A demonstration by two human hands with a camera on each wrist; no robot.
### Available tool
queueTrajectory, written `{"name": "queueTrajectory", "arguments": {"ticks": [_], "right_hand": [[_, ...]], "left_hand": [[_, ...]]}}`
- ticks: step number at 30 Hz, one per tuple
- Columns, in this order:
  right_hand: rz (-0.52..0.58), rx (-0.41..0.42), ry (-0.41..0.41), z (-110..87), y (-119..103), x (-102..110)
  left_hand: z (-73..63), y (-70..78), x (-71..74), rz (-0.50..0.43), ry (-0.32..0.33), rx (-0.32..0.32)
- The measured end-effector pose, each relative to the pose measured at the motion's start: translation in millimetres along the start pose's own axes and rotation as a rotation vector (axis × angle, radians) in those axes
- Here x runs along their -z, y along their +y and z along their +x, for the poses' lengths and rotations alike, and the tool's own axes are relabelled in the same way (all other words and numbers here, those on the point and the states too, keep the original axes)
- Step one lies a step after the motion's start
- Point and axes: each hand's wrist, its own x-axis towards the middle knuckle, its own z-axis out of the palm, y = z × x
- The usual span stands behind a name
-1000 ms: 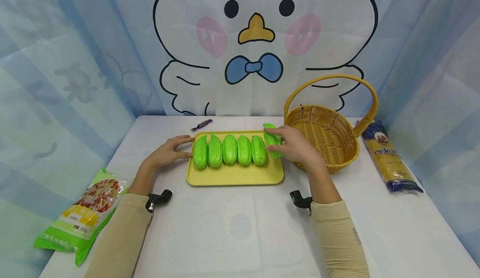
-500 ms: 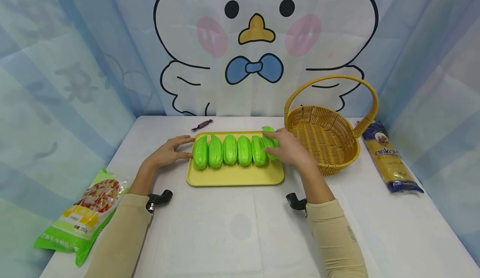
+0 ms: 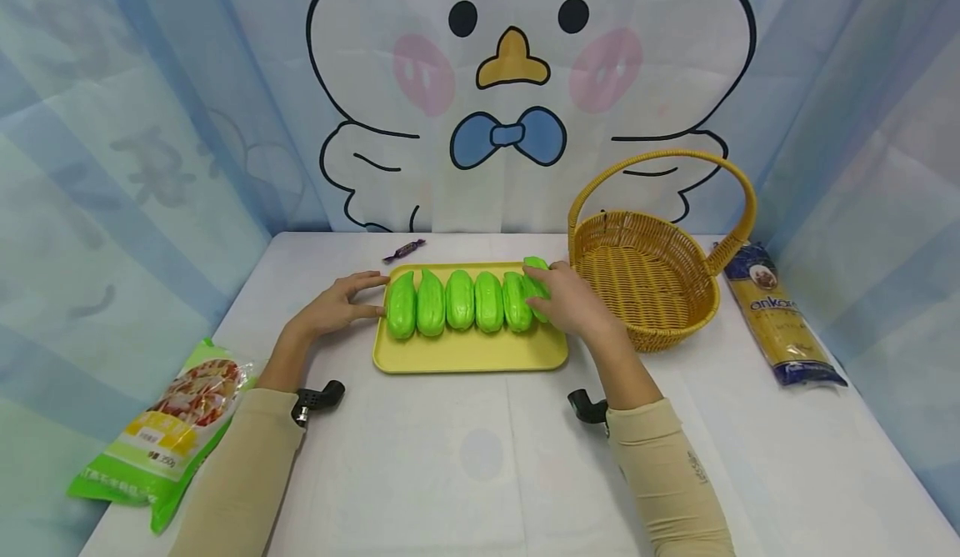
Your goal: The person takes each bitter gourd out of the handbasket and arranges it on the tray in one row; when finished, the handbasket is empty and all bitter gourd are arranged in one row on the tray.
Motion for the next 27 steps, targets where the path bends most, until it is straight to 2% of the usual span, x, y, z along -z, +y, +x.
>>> {"name": "queueTrajectory", "arguments": {"ticks": [8, 27], "right_hand": [[-0.044, 0.002, -0.012, 0.6, 0.2, -0.9], [-0.054, 0.036, -0.066, -1.6, 6.4, -5.6]], "left_hand": [[-0.8, 1.3, 0.7, -0.002, 0.002, 0.008], [-3.0, 2.7, 0.9, -0.011, -0.002, 0.008]]}}
